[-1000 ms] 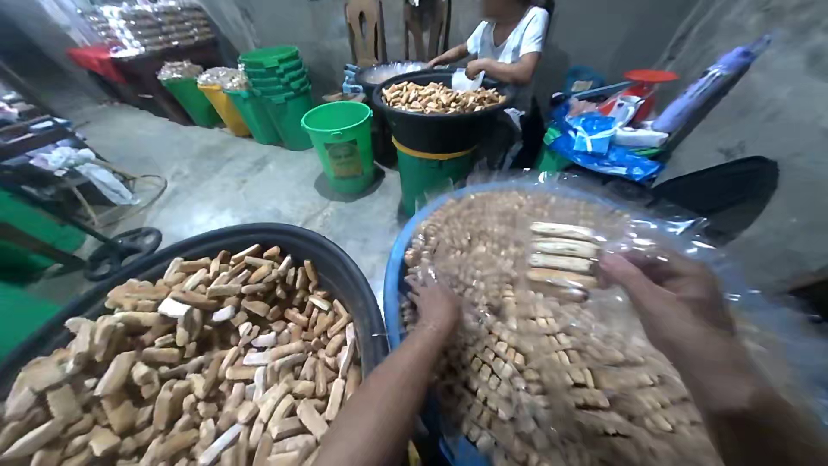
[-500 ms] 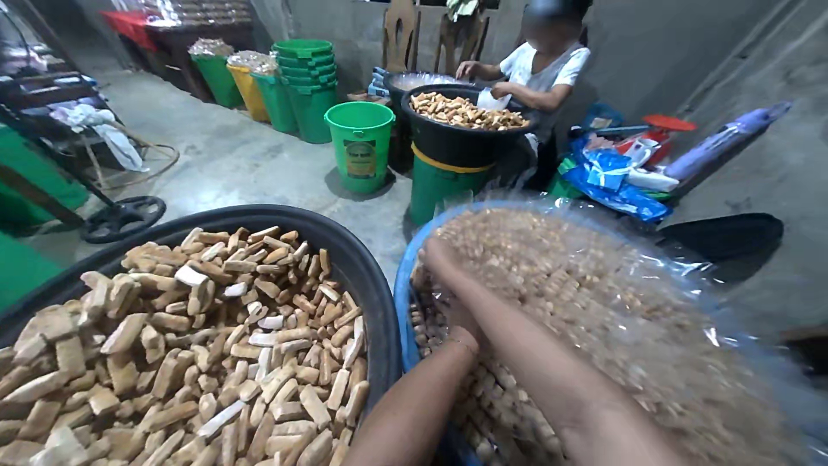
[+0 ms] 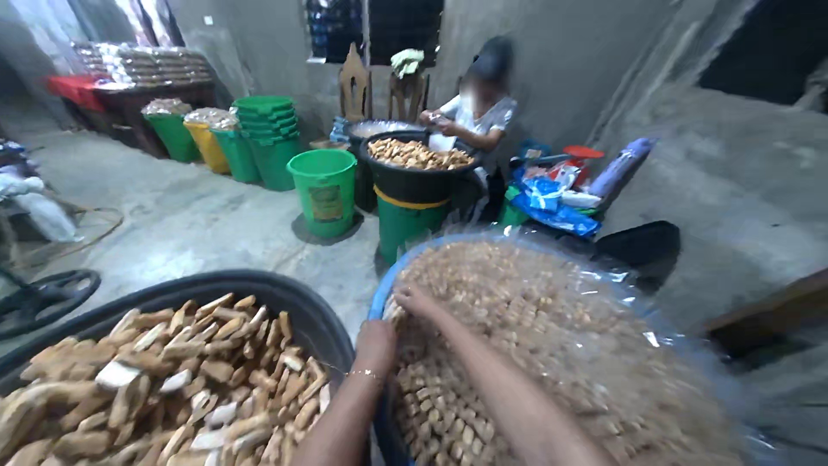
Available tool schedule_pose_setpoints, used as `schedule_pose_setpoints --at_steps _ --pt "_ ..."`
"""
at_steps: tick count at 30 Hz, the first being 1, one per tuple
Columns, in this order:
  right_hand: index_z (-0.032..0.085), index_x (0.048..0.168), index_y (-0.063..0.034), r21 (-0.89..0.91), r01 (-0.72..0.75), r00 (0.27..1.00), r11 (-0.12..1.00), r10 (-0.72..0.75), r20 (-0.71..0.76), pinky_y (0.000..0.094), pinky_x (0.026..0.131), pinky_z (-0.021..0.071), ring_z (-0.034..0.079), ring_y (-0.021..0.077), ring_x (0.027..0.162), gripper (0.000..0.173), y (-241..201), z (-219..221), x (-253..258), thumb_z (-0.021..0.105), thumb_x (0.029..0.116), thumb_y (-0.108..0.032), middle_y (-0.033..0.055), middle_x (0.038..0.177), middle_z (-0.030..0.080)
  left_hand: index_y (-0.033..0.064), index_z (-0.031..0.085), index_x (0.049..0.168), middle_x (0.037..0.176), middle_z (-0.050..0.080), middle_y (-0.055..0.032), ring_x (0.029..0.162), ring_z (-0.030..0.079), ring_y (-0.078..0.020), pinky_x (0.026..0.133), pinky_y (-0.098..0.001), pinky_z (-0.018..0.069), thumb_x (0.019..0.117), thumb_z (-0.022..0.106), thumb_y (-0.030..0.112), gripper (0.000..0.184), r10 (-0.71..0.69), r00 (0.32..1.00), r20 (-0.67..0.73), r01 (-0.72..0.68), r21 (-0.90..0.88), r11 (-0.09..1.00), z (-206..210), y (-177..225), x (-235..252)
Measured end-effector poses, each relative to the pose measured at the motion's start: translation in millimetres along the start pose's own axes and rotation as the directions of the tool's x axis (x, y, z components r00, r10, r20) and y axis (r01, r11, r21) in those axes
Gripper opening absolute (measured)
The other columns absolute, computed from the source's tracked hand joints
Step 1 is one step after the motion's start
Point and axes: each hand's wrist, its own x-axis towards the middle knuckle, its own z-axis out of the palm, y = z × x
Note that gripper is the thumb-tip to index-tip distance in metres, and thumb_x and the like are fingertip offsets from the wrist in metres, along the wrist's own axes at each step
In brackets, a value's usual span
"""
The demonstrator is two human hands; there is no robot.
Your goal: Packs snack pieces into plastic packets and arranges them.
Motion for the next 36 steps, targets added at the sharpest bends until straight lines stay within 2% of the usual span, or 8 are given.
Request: schedule_pose_setpoints --at_steps 5,9,13,18,21,25,31,36 --pt "0.061 0.125 0.0089 0.177 0.014 0.984 0.984 0.017 -0.175 0.0484 0.099 0.0491 0.064 0.0341 0.108 0.037 -1 -12 -24 0.048 0.109 -0.021 0.027 0.118 0.064 -0.0101 0.055 0.135 0.143 0.05 -0.0309 0.137 0.046 -0.0463 0.11 -0.0573 0.0412 0.1018 0.057 0.018 0.044 -0.059 0.998 -0.038 0.058 -0.039 0.998 32 13 37" --pt "0.064 0.113 0.0095 0.044 0.094 0.987 0.995 -0.088 -0.135 0.0479 0.093 0.05 0.065 0.0319 0.098 0.038 -10 -27 -27 0.045 0.1095 -0.023 0.0248 0.107 0.065 -0.0062 0.026 0.155 0.15 0.041 -0.0329 0.136 0.048 -0.0445 0.11 -0.0557 0.0416 0.103 0.054 0.029 0.069 -0.1 0.992 0.078 0.122 -0.377 0.918 40 20 52" --pt "0.064 0.112 0.0096 -0.024 0.118 0.993 0.993 -0.118 -0.027 0.0446 0.089 0.0503 0.063 0.028 0.092 0.036 -34 -40 -27 0.044 0.11 -0.021 0.0225 0.103 0.065 -0.0096 0.053 0.135 0.138 0.054 -0.0295 0.128 0.056 -0.0398 0.105 -0.0547 0.045 0.099 0.064 0.038 0.061 -0.217 0.974 0.064 0.215 -0.561 0.799 41 24 52" --pt "0.061 0.125 0.0064 -0.088 -0.026 0.996 0.996 0.034 0.083 0.0477 0.096 0.0494 0.064 0.031 0.107 0.035 -41 -35 -13 0.044 0.1096 -0.02 0.0253 0.121 0.063 -0.0069 0.066 0.116 0.127 0.063 -0.0257 0.121 0.061 -0.0375 0.099 -0.0555 0.0477 0.0993 0.058 0.04 0.051 -0.197 0.978 0.067 0.205 -0.477 0.855 41 23 40" --pt "0.062 0.122 0.0066 -0.206 0.003 0.991 0.979 0.024 0.128 0.0518 0.097 0.0496 0.065 0.0339 0.11 0.035 -37 -22 3 0.046 0.1084 -0.021 0.026 0.121 0.064 -0.0079 0.062 0.126 0.149 0.045 -0.0282 0.136 0.048 -0.0413 0.109 -0.0569 0.0417 0.0989 0.058 0.041 0.056 -0.121 0.983 0.136 0.162 -0.345 0.924 52 24 42" --pt "0.063 0.122 0.0088 -0.356 0.041 0.986 0.934 0.02 0.166 0.0575 0.104 0.0436 0.059 0.0408 0.123 0.035 -38 8 8 0.049 0.1072 -0.019 0.0298 0.129 0.061 -0.0157 0.042 0.143 0.155 0.033 -0.0362 0.148 0.028 -0.0491 0.12 -0.0649 0.0156 0.1034 0.054 0.033 0.064 -0.126 0.964 0.234 0.13 0.001 0.992 62 50 17" --pt "0.061 0.13 0.005 -0.57 0.048 0.998 0.82 -0.024 0.05 0.0573 0.102 0.0492 0.06 0.0412 0.124 0.031 -66 55 -28 0.052 0.1028 -0.009 0.0262 0.132 0.062 -0.0087 0.048 0.143 0.149 0.046 -0.0296 0.142 0.041 -0.0436 0.114 -0.0571 0.0347 0.1052 0.054 0.022 0.049 0.09 0.983 0.159 -0.063 -0.168 0.984 66 33 -14" --pt "0.059 0.136 0.004 -0.519 0.048 0.998 0.853 -0.06 -0.006 0.0578 0.11 0.0428 0.057 0.0428 0.13 0.037 -34 48 -22 0.047 0.108 -0.018 0.0277 0.136 0.06 -0.0112 0.055 0.133 0.148 0.043 -0.0333 0.141 0.038 -0.0489 0.112 -0.0717 0.0261 0.1018 0.057 0.034 0.055 0.075 0.964 0.254 -0.033 -0.166 0.986 55 46 -34"
